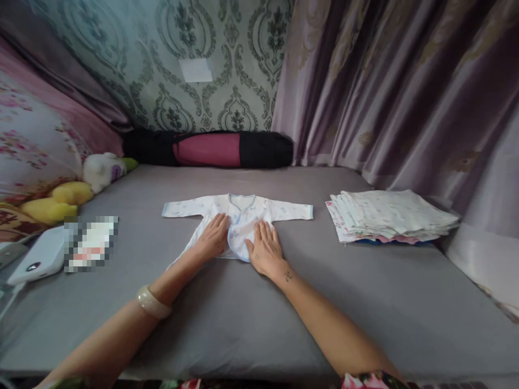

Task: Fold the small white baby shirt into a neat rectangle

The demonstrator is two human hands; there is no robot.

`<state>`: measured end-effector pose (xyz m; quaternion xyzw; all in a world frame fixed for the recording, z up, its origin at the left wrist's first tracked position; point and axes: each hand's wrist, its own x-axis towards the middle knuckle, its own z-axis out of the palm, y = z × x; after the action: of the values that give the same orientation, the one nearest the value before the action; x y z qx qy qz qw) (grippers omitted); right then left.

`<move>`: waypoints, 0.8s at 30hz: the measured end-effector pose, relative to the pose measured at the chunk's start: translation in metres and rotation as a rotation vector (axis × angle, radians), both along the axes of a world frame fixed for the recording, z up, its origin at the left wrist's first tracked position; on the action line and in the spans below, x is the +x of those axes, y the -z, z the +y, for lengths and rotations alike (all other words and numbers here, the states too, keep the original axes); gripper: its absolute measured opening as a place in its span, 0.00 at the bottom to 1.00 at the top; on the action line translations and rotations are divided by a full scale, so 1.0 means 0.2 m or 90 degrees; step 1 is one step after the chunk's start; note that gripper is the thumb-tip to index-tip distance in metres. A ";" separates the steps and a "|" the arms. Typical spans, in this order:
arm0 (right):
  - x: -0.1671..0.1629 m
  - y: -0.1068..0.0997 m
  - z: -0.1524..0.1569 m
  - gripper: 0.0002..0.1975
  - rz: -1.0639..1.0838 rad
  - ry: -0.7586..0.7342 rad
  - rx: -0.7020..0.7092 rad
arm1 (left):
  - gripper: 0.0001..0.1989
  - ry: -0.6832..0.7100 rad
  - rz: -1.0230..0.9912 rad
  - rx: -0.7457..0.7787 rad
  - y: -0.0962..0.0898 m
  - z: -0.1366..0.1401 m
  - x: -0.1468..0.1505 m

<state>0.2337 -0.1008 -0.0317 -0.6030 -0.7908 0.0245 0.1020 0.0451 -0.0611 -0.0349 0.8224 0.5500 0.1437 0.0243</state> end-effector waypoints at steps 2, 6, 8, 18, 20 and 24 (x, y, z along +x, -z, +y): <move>0.00 0.04 -0.02 0.31 -0.014 0.006 -0.021 | 0.24 -0.032 0.005 -0.004 0.06 -0.01 0.02; 0.02 0.00 0.00 0.30 -0.024 -0.005 -0.033 | 0.24 -0.059 -0.001 -0.006 0.11 -0.02 0.01; 0.04 -0.06 0.05 0.25 -0.024 -0.020 -0.046 | 0.24 -0.067 -0.024 0.006 0.12 -0.02 0.01; -0.15 -0.24 0.54 0.13 0.111 0.029 -0.093 | 0.29 -0.108 -0.041 0.034 0.11 -0.05 -0.01; -0.21 -0.21 0.61 0.11 0.141 0.064 -0.137 | 0.29 -0.119 -0.022 0.029 0.11 -0.06 -0.01; -0.27 -0.17 0.72 0.05 0.192 0.089 -0.194 | 0.29 -0.123 0.018 0.005 0.09 -0.06 0.01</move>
<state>0.1792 0.0434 0.0030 -0.6541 -0.7103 0.2261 0.1284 0.0468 -0.0740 -0.0539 0.7675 0.6264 0.1360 -0.0010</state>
